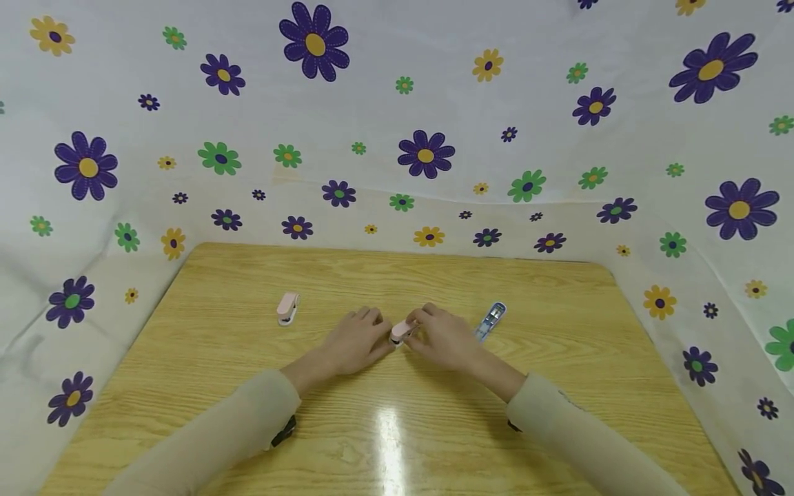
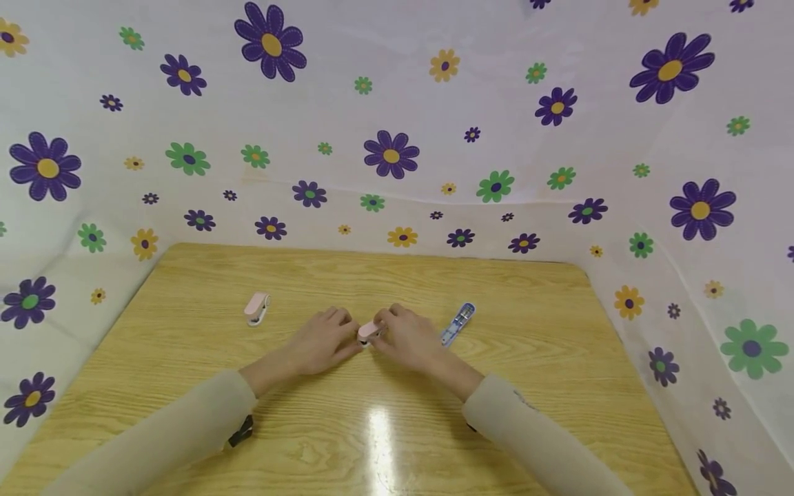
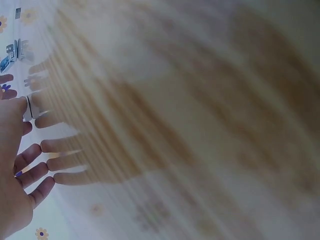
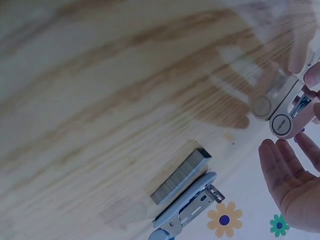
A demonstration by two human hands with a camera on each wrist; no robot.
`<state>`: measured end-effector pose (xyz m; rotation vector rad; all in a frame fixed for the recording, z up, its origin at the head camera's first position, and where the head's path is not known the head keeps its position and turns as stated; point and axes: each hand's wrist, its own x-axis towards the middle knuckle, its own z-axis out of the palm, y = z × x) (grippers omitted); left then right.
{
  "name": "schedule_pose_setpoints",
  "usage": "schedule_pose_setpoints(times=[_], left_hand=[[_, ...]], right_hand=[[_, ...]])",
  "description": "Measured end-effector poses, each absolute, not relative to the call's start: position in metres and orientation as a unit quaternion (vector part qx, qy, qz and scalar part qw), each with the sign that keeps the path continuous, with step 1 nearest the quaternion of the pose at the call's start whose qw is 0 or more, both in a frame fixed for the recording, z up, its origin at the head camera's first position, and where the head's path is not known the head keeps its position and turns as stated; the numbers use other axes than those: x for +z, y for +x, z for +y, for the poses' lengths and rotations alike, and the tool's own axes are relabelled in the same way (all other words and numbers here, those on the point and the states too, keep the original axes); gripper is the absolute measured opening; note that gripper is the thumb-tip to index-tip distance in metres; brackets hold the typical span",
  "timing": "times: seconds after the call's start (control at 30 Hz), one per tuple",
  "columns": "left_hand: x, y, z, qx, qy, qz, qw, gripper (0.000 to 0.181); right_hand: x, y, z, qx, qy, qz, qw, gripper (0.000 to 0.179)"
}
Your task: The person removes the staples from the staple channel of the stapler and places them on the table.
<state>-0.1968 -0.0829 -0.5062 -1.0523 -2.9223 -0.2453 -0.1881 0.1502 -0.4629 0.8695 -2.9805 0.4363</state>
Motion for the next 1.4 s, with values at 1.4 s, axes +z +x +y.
schedule_pose_setpoints(times=[1.4], left_hand=[[-0.511, -0.203, -0.082, -0.048, -0.353, -0.934, 0.027, 0.048]], right_hand=[[-0.48, -0.205, 0.145, 0.013, 0.39, -0.917, 0.089, 0.036]])
